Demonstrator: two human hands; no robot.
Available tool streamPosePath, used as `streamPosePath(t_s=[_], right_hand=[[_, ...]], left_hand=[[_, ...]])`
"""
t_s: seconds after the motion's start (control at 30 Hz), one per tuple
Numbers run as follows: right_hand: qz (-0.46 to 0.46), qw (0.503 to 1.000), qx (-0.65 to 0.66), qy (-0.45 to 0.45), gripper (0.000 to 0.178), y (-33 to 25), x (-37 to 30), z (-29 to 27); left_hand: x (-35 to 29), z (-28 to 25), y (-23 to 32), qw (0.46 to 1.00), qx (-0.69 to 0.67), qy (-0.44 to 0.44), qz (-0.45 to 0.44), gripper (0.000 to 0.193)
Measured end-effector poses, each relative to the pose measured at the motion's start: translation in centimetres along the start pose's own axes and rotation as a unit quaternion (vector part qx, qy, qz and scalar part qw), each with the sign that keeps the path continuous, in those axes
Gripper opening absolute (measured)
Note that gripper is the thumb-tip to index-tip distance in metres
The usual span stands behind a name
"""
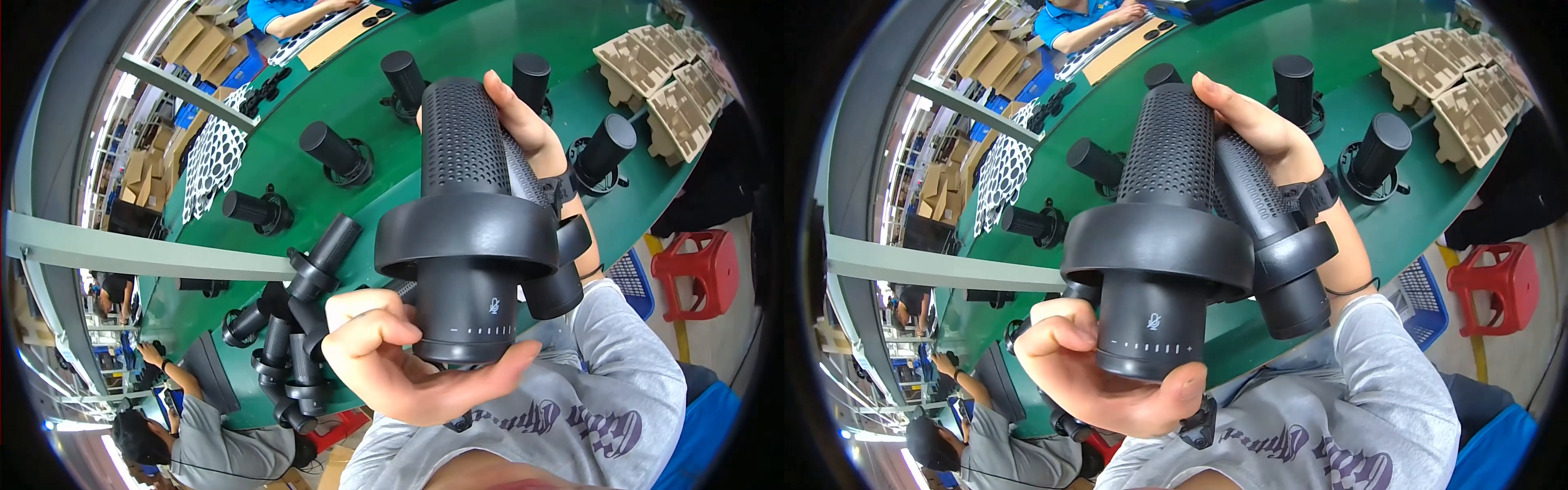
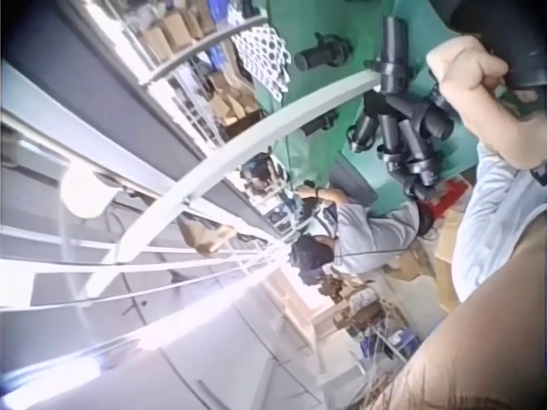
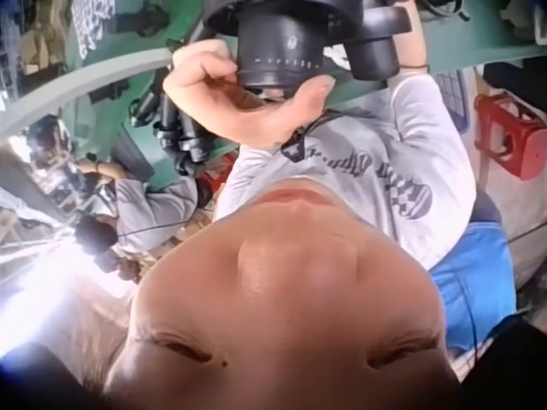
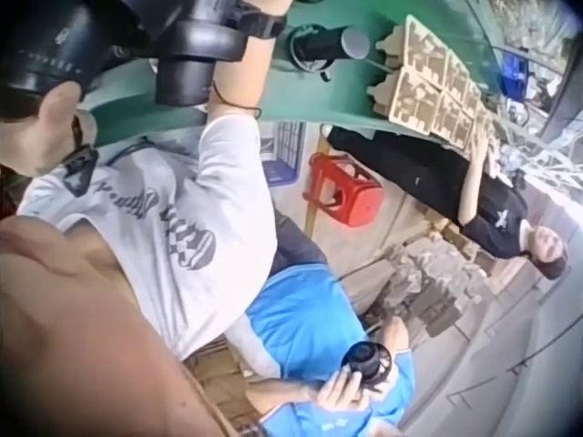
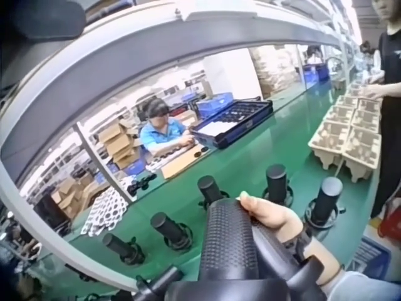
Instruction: The person picks up a microphone, rotates it by hand, and wipes the base with a cloth before pulling and releasing the elastic bands on the shock mount. They then repeat the process of picking up, rotating, and wiping several more microphones.
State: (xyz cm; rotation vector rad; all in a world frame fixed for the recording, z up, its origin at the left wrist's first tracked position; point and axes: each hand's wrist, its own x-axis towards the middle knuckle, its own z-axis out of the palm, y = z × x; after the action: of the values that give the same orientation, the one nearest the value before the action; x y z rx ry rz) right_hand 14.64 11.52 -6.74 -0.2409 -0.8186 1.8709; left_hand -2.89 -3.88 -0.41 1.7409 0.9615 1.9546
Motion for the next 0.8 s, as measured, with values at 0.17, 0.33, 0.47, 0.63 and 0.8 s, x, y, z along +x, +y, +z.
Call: streamPosePath(t_s=[0.17, 0.33, 0.47, 0.63, 0.8], right_hand=[[-0.087, 0.991, -0.077, -0.06, 0.058, -0.6, -1.4, 3.9], [-0.102, 0.992, -0.066, -0.02, 0.077, -0.5, -1.6, 3.4], [-0.104, 0.994, -0.034, -0.03, 0.075, 0.1, -1.2, 3.8], [-0.097, 0.994, -0.034, -0.022, 0.074, 0.3, -1.3, 4.2], [-0.087, 0.996, 0.011, 0.011, 0.073, 0.4, -1.9, 5.2]], left_hand=[[1.0, -1.5, 0.5, 0.969, 0.216, -0.117, 0.039, 0.057], [0.8, -2.8, 0.2, 0.958, 0.248, -0.129, 0.067, 0.052], [1.5, -3.7, -0.1, 0.917, 0.284, -0.185, 0.209, 0.049], [1.2, -2.7, -0.9, 0.9, 0.306, -0.122, 0.287, 0.03], [2.0, -2.7, -1.2, 0.861, 0.268, -0.177, 0.394, 0.021]])
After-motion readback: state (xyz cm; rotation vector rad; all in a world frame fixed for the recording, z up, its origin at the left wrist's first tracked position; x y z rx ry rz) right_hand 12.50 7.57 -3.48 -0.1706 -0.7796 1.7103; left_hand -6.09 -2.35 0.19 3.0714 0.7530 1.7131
